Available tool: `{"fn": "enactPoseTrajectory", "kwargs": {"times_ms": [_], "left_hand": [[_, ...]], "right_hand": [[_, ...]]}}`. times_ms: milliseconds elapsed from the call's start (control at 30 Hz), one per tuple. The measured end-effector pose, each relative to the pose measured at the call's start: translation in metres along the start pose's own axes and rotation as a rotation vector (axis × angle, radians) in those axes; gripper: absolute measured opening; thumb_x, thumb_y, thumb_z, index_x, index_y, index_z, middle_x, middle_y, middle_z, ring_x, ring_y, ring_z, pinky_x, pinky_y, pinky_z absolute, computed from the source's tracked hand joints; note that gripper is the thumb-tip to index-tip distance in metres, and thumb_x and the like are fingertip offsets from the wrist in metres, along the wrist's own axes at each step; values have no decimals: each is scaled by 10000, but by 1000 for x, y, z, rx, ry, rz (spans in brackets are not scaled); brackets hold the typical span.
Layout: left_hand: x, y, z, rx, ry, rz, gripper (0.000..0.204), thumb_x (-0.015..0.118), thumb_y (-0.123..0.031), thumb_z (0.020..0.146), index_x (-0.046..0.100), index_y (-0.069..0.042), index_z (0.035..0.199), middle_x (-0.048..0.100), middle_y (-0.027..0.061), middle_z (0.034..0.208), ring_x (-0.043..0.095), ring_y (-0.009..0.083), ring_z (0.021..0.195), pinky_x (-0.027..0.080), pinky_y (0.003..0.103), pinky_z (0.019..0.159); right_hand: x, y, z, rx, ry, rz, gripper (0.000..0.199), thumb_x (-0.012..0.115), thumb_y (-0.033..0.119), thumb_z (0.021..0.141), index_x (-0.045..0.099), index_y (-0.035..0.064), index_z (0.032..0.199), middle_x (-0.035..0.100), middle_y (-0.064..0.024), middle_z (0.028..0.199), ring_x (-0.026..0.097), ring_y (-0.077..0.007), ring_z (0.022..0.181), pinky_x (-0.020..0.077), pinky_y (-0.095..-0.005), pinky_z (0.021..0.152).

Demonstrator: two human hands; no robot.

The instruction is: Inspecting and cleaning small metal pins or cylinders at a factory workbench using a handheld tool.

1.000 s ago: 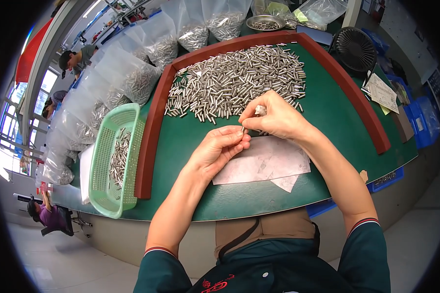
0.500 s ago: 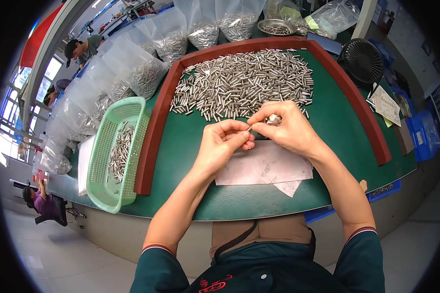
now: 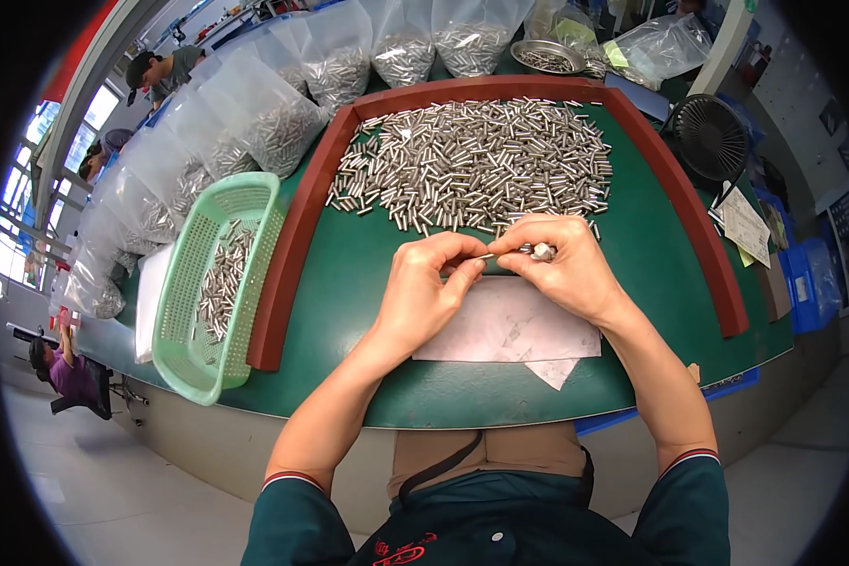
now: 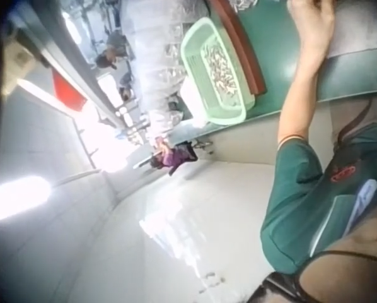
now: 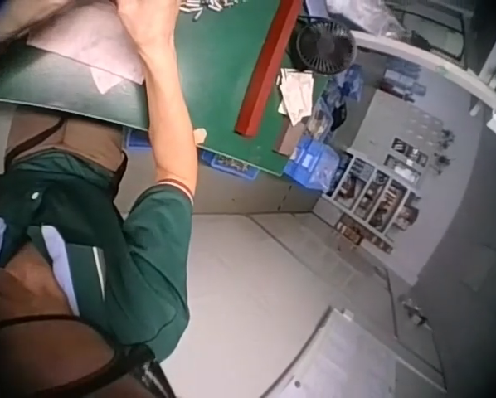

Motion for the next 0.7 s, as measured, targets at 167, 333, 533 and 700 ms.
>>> {"fn": "enactPoseTrajectory", "kwargs": {"times_ms": [167,333,533,700], "left_hand": [[-2,1,2,-14,-3,20,101,574,30,749,599,59,842,624,92,740,606,124,668,495,238,622],[-3,2,2,-10,-6,37,112,590,25,736,603,55,843,629,106,755,610,135,682,496,242,634],[-5,0,3,-5,13,59,116,609,5,726,611,42,836,630,103,752,605,151,670,488,257,626],[-7,1,2,-18,47,72,117,615,1,715,615,40,826,627,103,725,595,145,651,479,259,610]], "right_hand": [[1,0,-1,64,-5,10,127,627,-21,673,644,-3,797,632,-55,716,573,-92,635,456,-221,567],[1,-2,0,92,3,-10,112,635,-16,666,640,1,777,633,-40,704,565,-69,623,452,-208,557],[3,-3,0,63,24,-50,112,647,-29,652,638,2,760,631,-48,705,572,-81,625,452,-211,562],[5,-4,1,44,32,-47,122,651,-50,640,636,-10,753,631,-67,722,577,-102,644,453,-214,580]]}}
Point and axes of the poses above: each hand's wrist, its own z-axis towards the middle knuckle, its own x-axis out of the palm, y = z × x, the point moved 3 cm from there along z, towards the middle knuckle
